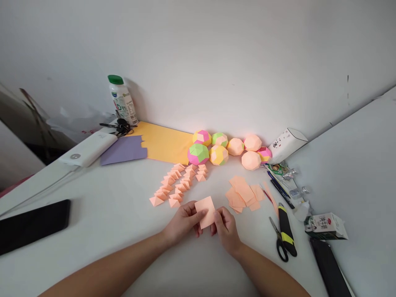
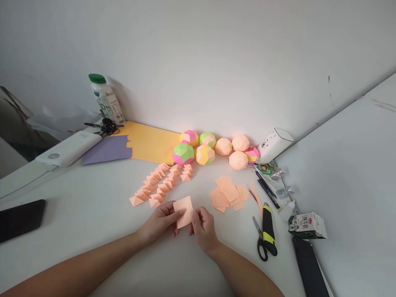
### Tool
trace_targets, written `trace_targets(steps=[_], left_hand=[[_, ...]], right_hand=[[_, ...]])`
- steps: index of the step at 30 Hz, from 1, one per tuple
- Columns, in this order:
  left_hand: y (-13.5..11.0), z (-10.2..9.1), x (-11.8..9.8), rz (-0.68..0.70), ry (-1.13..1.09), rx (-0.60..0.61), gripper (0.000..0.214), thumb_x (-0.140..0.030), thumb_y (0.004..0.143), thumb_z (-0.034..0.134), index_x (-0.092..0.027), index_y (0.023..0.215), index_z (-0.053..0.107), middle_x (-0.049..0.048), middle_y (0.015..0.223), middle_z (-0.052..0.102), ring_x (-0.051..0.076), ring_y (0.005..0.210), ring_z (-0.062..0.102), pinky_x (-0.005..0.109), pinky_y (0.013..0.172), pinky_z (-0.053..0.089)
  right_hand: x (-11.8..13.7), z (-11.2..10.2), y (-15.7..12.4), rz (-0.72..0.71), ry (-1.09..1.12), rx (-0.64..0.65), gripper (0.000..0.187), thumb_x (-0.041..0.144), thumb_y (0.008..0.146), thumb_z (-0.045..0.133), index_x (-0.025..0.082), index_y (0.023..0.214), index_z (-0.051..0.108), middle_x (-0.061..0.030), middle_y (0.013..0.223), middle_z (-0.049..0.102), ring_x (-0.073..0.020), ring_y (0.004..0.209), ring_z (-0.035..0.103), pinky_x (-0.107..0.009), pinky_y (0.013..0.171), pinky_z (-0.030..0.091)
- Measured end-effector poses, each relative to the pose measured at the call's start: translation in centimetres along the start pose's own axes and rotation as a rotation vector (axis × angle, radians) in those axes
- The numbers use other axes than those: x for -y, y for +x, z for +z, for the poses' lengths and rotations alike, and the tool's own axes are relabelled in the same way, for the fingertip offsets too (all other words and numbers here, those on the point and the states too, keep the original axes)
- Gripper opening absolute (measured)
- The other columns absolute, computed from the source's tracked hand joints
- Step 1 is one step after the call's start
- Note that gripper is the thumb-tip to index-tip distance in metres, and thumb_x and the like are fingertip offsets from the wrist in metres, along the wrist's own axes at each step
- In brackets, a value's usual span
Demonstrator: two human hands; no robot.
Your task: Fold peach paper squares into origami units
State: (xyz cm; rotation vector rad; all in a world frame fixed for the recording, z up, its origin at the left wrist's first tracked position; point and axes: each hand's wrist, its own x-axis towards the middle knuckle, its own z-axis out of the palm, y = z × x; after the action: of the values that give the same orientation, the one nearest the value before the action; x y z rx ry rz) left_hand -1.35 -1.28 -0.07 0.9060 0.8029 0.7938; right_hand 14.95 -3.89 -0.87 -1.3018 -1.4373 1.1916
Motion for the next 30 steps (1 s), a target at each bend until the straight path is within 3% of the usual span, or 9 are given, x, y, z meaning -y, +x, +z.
trace_targets(steps=[3, 6, 9, 12, 16, 20, 23, 28, 30], left_hand=[[0.0, 0.0, 0.2, -0.029, 0.016, -0.027, 0.037, -0.05, 0.076, 0.061, -0.017, 0.069, 0.047, -0.0041, 0.047, 0.057, 0.01, 0.037, 0.052, 0.021, 0.037, 0.041], [0.0, -0.2, 0.1, -0.049, -0.001, -0.019, 0.035, -0.048, 0.076, 0.061, -0.016, 0.071, 0.049, -0.0043, 0.048, 0.057, 0.008, 0.034, 0.047, 0.018, 0.034, 0.036], [0.1, -0.5, -0.1, -0.068, -0.035, 0.019, 0.033, -0.047, 0.078, 0.06, -0.015, 0.073, 0.052, -0.0027, 0.052, 0.06, 0.005, 0.031, 0.042, 0.016, 0.032, 0.031], [0.1, -0.7, -0.1, -0.108, -0.028, 0.022, 0.034, -0.047, 0.078, 0.06, -0.015, 0.068, 0.051, -0.0052, 0.042, 0.053, 0.004, 0.029, 0.038, 0.016, 0.031, 0.027], [-0.2, -0.7, 0.0, -0.155, 0.089, 0.039, 0.035, -0.05, 0.078, 0.058, -0.016, 0.069, 0.053, -0.0065, 0.04, 0.049, 0.006, 0.03, 0.04, 0.017, 0.032, 0.028], [-0.6, -0.4, -0.1, -0.119, 0.216, 0.16, 0.039, -0.051, 0.085, 0.047, -0.016, 0.069, 0.053, -0.0054, 0.044, 0.049, 0.006, 0.035, 0.042, 0.018, 0.037, 0.03], [-0.8, -0.3, -0.1, -0.093, 0.289, 0.245, 0.04, -0.049, 0.087, 0.043, -0.014, 0.073, 0.057, -0.0039, 0.049, 0.052, 0.007, 0.039, 0.043, 0.019, 0.041, 0.033], [-1.0, -0.1, -0.2, -0.044, 0.217, 0.175, 0.049, -0.052, 0.09, 0.031, -0.014, 0.073, 0.056, 0.0021, 0.062, 0.059, 0.012, 0.049, 0.053, 0.023, 0.045, 0.042], [-1.1, -0.1, -0.1, 0.007, 0.194, 0.176, 0.045, -0.053, 0.089, 0.035, -0.015, 0.077, 0.055, 0.0031, 0.067, 0.061, 0.013, 0.056, 0.057, 0.023, 0.047, 0.044]], right_hand=[[-0.1, 0.1, -0.2, -0.011, 0.006, 0.0, 0.028, 0.039, 0.09, 0.044, 0.02, 0.07, 0.043, 0.0042, 0.048, 0.05, -0.0108, 0.044, 0.049, -0.023, 0.046, 0.041], [-0.3, 0.0, -0.4, -0.087, 0.037, -0.023, 0.016, 0.034, 0.091, 0.041, 0.021, 0.086, 0.046, 0.0025, 0.056, 0.054, -0.0126, 0.049, 0.053, -0.024, 0.049, 0.044], [-0.2, -0.2, -0.4, -0.226, 0.004, 0.027, 0.019, 0.026, 0.092, 0.033, 0.022, 0.103, 0.047, -0.0049, 0.081, 0.06, -0.0139, 0.058, 0.057, -0.028, 0.054, 0.049], [0.2, -0.3, -0.1, -0.384, -0.142, 0.057, 0.021, 0.02, 0.086, 0.04, 0.024, 0.103, 0.051, -0.0094, 0.103, 0.057, -0.0179, 0.078, 0.061, -0.032, 0.064, 0.052], [0.6, -0.3, 0.4, -0.515, -0.254, 0.071, 0.014, 0.021, 0.078, 0.053, 0.022, 0.092, 0.057, -0.0097, 0.099, 0.056, -0.0218, 0.09, 0.059, -0.036, 0.075, 0.051], [0.7, -0.2, 0.5, -0.481, -0.216, 0.026, 0.008, 0.022, 0.083, 0.054, 0.021, 0.08, 0.061, -0.0082, 0.089, 0.061, -0.0209, 0.087, 0.06, -0.034, 0.073, 0.052], [0.7, -0.2, 0.6, -0.408, -0.148, -0.007, 0.01, 0.022, 0.084, 0.056, 0.02, 0.075, 0.06, -0.006, 0.079, 0.061, -0.017, 0.07, 0.06, -0.03, 0.061, 0.052], [0.1, -0.2, 0.7, -0.269, 0.023, -0.011, 0.009, 0.022, 0.082, 0.059, 0.018, 0.074, 0.059, -0.0027, 0.076, 0.056, -0.0094, 0.05, 0.053, -0.023, 0.044, 0.045], [0.0, -0.3, 0.8, -0.223, 0.086, 0.006, 0.009, 0.022, 0.084, 0.058, 0.018, 0.075, 0.058, -0.0019, 0.078, 0.054, -0.0072, 0.046, 0.051, -0.022, 0.041, 0.042]])
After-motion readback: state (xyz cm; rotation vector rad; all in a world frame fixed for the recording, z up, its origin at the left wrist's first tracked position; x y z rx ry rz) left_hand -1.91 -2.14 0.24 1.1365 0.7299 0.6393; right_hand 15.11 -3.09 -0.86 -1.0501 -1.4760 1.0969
